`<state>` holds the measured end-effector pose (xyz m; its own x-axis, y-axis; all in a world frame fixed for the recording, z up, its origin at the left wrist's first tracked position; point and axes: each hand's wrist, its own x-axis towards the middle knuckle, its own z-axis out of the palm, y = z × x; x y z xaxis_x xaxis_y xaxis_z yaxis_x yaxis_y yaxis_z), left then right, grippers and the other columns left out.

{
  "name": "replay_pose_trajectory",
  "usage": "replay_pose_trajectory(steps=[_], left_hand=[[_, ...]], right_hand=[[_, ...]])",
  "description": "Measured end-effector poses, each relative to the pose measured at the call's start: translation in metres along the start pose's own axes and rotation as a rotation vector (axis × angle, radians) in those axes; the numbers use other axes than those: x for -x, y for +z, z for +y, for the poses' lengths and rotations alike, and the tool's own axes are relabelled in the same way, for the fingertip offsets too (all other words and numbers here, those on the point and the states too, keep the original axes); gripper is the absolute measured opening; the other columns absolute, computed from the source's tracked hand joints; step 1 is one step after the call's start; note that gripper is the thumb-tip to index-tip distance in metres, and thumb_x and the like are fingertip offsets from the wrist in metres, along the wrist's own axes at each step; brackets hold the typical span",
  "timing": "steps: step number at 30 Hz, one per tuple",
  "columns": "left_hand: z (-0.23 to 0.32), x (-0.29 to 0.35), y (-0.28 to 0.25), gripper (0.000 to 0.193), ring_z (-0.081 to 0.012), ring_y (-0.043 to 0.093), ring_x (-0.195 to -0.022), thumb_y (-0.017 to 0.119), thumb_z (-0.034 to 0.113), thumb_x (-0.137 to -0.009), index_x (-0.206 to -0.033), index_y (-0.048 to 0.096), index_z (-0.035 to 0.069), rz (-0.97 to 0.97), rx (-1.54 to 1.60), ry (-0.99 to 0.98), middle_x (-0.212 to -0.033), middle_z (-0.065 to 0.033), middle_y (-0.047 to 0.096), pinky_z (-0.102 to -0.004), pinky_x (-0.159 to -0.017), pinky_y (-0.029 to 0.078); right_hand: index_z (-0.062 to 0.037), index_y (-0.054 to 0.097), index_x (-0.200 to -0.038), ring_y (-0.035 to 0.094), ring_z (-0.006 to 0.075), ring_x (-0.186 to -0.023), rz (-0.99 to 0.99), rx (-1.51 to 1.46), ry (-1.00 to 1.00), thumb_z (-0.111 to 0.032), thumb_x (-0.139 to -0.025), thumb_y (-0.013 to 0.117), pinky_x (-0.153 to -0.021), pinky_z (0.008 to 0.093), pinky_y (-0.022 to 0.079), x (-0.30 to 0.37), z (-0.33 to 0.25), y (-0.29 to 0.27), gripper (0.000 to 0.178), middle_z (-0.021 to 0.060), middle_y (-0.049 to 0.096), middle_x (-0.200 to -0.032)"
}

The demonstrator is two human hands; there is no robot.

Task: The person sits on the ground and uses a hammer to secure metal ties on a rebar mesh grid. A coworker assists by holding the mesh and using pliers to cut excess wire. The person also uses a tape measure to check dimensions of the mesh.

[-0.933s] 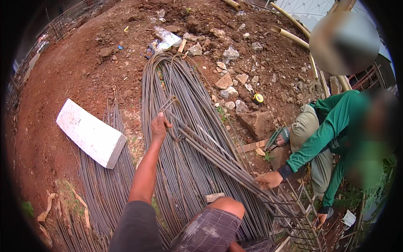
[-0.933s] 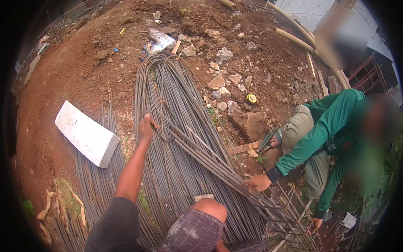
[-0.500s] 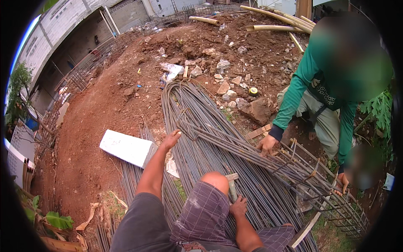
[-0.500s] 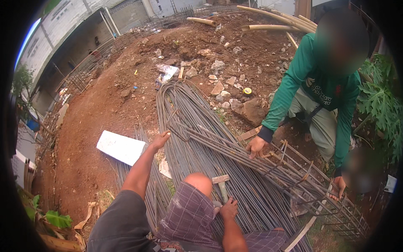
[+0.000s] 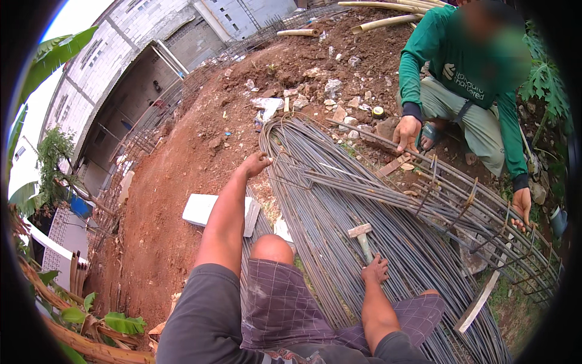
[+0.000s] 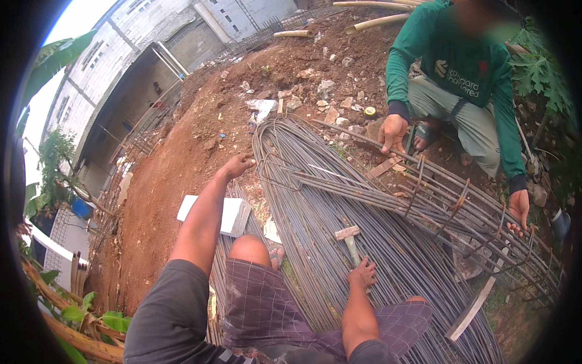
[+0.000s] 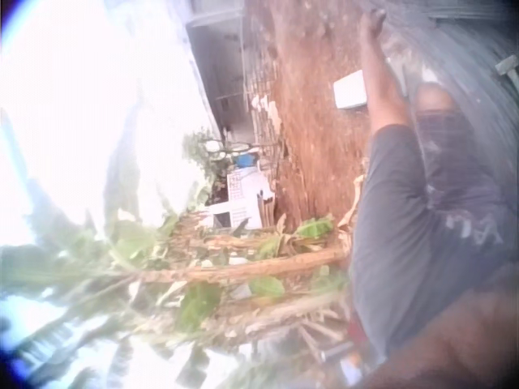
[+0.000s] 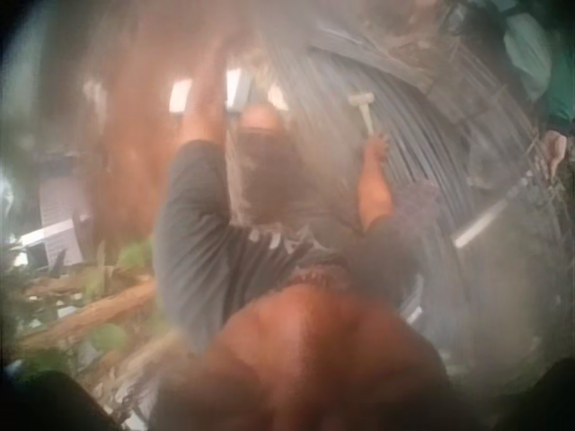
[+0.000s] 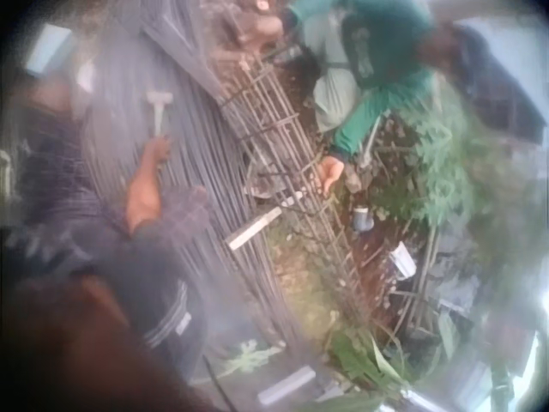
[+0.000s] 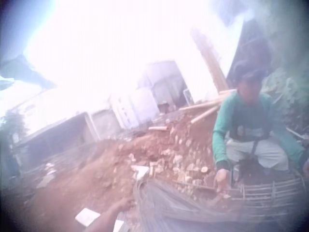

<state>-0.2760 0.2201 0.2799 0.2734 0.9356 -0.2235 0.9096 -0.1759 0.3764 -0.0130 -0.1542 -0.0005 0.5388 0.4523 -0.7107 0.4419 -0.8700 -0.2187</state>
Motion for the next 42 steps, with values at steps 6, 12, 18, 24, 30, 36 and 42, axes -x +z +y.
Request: replay_pose_trajectory(steps=[6, 12, 18, 24, 30, 36, 42], left_hand=[[-0.104, -0.07, 0.058, 0.111, -0.0383, 0.048, -0.129, 0.079, 0.058, -0.068, -0.144, 0.031, -0.007, 0.202, 0.356, -0.15, -0.137, -0.0294, 0.049, -0.04, -0.107, 0.039], [-0.184, -0.147, 0.124, 0.117, -0.0391, 0.046, -0.13, 0.086, 0.052, -0.063, -0.142, 0.029, -0.013, 0.384, 0.144, -0.427, -0.14, -0.032, 0.043, -0.0419, -0.107, 0.038], [-0.256, -0.189, 0.147, 0.08, -0.0274, 0.066, -0.096, 0.077, 0.022, -0.077, -0.138, 0.035, -0.009, 0.029, 1.038, -0.303, -0.103, -0.0191, 0.062, -0.0396, -0.074, 0.054], [-0.097, -0.138, 0.136, 0.037, -0.0108, 0.053, -0.055, 0.061, 0.007, -0.09, -0.123, 0.044, 0.003, -0.557, 1.425, 0.102, -0.068, -0.0018, 0.051, -0.0256, -0.046, 0.047], [-0.073, -0.165, 0.08, 0.051, -0.0101, 0.05, -0.049, 0.055, 0.009, -0.095, -0.142, 0.039, 0.002, -0.411, 1.194, 0.148, -0.066, -0.0027, 0.053, -0.026, -0.04, 0.043], [-0.071, -0.167, 0.057, 0.052, -0.0109, 0.049, -0.045, 0.054, 0.01, -0.096, -0.144, 0.036, 0.003, -0.356, 1.045, 0.177, -0.066, -0.0035, 0.055, -0.0271, -0.041, 0.044], [-0.126, -0.215, 0.027, 0.064, -0.0098, 0.052, -0.059, 0.063, 0.013, -0.091, -0.145, 0.031, 0.0, 0.008, 0.907, 0.046, -0.078, -0.0041, 0.057, -0.0251, -0.044, 0.043]], right_hand=[[-0.022, 0.025, -0.146, 0.036, 0.0324, -0.132, -0.022, 0.002, 0.087, -0.03, -0.085, 0.074, -0.106, 0.0511, 0.035, -0.011, -0.018, 0.014, 0.079, 0.0112, 0.027, -0.145], [-0.0164, 0.026, -0.14, 0.041, 0.04, -0.128, 0.05, -0.072, 0.251, -0.032, -0.083, 0.076, -0.103, 0.0541, 0.039, -0.024, -0.044, 0.009, 0.077, 0.0169, 0.028, -0.142], [-0.0125, 0.03, -0.141, 0.062, 0.0302, -0.105, 0.26, 0.015, 0.342, -0.033, -0.075, 0.083, -0.083, 0.0416, 0.055, 0.002, -0.076, 0.01, 0.088, 0.0131, 0.048, -0.124], [0.0002, 0.058, -0.096, 0.056, 0.0132, -0.053, -0.134, -1.006, 0.078, -0.015, -0.082, 0.073, -0.047, 0.0278, 0.045, 0.02, -0.123, 0.013, 0.026, 0.0031, 0.055, -0.066], [-0.0076, 0.053, -0.102, 0.056, 0.012, -0.059, 0.234, -1.581, -0.228, -0.018, -0.092, 0.063, -0.051, 0.0259, 0.048, 0.034, -0.193, -0.019, 0.018, 0.0019, 0.056, -0.075], [-0.0088, 0.046, -0.091, 0.046, 0.0096, -0.054, 0.33, -2.199, -0.268, -0.017, -0.095, 0.061, -0.048, 0.0283, 0.046, -0.007, -0.321, -0.028, 0.017, -0.0007, 0.047, -0.067], [-0.0024, 0.056, -0.092, 0.054, 0.0115, -0.05, -0.702, -0.992, -0.339, -0.011, -0.083, 0.067, -0.042, 0.0284, 0.046, -0.006, -0.487, 0.059, 0.017, 0.0025, 0.055, -0.066]])
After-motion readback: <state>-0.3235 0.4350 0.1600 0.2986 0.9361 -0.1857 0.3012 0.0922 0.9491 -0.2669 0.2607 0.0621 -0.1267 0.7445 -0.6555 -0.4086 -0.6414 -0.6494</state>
